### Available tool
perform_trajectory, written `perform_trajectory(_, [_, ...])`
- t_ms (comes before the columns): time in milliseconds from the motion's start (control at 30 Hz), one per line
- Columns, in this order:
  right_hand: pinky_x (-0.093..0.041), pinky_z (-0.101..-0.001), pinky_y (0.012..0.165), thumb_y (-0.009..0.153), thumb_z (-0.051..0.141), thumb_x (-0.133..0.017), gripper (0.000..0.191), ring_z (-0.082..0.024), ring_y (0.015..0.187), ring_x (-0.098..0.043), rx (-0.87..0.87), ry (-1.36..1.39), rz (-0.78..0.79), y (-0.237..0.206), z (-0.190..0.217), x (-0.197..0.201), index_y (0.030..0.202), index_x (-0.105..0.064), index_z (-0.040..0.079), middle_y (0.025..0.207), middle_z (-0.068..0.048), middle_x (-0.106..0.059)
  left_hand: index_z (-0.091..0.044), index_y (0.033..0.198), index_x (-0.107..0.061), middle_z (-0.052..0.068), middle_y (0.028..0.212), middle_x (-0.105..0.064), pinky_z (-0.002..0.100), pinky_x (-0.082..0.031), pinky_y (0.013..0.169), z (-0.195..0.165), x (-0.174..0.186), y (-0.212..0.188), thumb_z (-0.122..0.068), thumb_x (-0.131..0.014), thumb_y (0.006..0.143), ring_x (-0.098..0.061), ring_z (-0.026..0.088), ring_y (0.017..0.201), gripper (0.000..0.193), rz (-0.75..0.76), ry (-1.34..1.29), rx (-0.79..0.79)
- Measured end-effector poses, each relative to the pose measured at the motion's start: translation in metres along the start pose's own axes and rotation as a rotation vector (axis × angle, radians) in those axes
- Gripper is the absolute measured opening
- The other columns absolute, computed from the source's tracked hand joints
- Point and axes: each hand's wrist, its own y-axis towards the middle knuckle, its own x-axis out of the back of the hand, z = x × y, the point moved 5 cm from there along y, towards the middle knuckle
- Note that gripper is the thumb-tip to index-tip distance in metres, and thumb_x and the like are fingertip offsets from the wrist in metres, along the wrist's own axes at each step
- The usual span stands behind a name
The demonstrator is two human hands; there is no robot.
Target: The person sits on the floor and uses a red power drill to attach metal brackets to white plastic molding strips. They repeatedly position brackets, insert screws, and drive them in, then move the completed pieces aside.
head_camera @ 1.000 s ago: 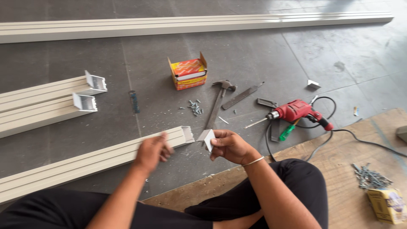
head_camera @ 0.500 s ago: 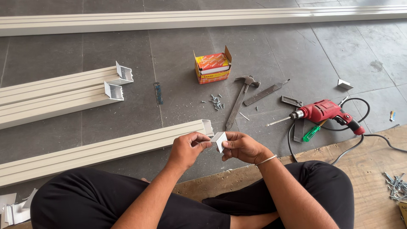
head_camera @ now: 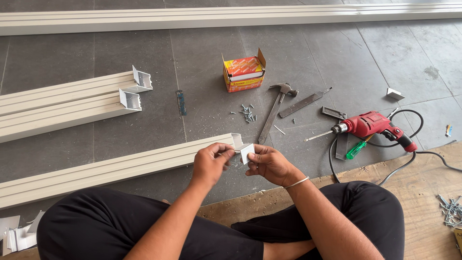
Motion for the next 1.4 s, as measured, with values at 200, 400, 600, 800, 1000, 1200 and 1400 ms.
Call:
perform_trajectory(200, [-0.06,-0.0414,0.083,0.097,0.014,-0.061,0.02,-0.009,0.074,-0.063,0.025,0.005,-0.073,-0.001,0.008,0.003,0.114,-0.068,0.005,0.091,-0.001,-0.071,-0.005,0.11,-0.074,0.005,0.099,-0.078,0.029,-0.061,0.062,0.024,-0.007,0.005,-0.023,-0.062,0.098,-0.068,0.014,0.079,0.025,0.175,-0.24,0.26])
perform_trajectory(400, [-0.061,-0.0403,0.083,0.096,0.015,-0.066,0.026,-0.009,0.075,-0.063,-0.01,-0.061,-0.045,0.0,0.002,0.003,0.12,-0.069,0.006,0.089,0.001,-0.068,-0.01,0.111,-0.075,0.003,0.091,-0.077,0.026,-0.059,0.061,0.003,-0.008,-0.002,-0.021,-0.066,0.094,-0.071,0.011,0.074,0.022,0.089,-0.099,-0.01])
perform_trajectory(600, [-0.061,-0.0379,0.082,0.096,0.017,-0.067,0.025,-0.01,0.074,-0.063,-0.025,-0.254,-0.111,0.008,-0.006,0.005,0.117,-0.068,0.004,0.09,0.0,-0.068,-0.008,0.098,-0.08,0.003,0.081,-0.08,0.028,-0.059,0.066,-0.009,0.007,-0.007,-0.018,-0.07,0.088,-0.074,0.011,0.073,0.017,-0.086,0.128,-0.161])
perform_trajectory(800, [-0.062,-0.0372,0.08,0.095,0.017,-0.068,0.027,-0.009,0.07,-0.062,0.012,-0.28,-0.167,0.011,-0.006,0.004,0.119,-0.069,0.004,0.087,0.001,-0.067,-0.01,0.099,-0.078,0.004,0.087,-0.08,0.031,-0.06,0.066,-0.012,0.005,-0.009,-0.019,-0.07,0.087,-0.077,0.015,0.076,0.017,-0.152,0.267,-0.158])
perform_trajectory(1000, [-0.063,-0.0382,0.081,0.096,0.016,-0.067,0.028,-0.009,0.069,-0.061,0.002,-0.241,-0.139,0.013,-0.006,0.004,0.12,-0.068,0.002,0.083,0.001,-0.066,-0.009,0.101,-0.076,0.003,0.082,-0.078,0.031,-0.059,0.064,-0.014,0.003,-0.007,-0.019,-0.067,0.092,-0.075,0.013,0.071,0.017,-0.133,0.329,-0.157])
perform_trajectory(1200, [-0.061,-0.0399,0.084,0.099,0.015,-0.067,0.024,-0.01,0.07,-0.062,-0.036,-0.005,0.023,0.008,-0.002,0.003,0.117,-0.066,0.0,0.085,0.0,-0.067,-0.011,0.105,-0.076,-0.002,0.088,-0.077,0.027,-0.062,0.059,0.003,-0.003,0.0,-0.02,-0.06,0.096,-0.067,0.007,0.07,0.02,0.005,0.016,-0.012])
perform_trajectory(1400, [-0.06,-0.0413,0.082,0.096,0.014,-0.066,0.026,-0.009,0.068,-0.062,-0.031,-0.046,-0.057,0.01,-0.003,0.001,0.119,-0.069,0.001,0.082,0.0,-0.066,-0.007,0.112,-0.074,0.005,0.1,-0.077,0.026,-0.066,0.063,0.018,-0.012,0.004,-0.019,-0.057,0.096,-0.07,0.011,0.084,0.027,0.195,-0.443,0.14])
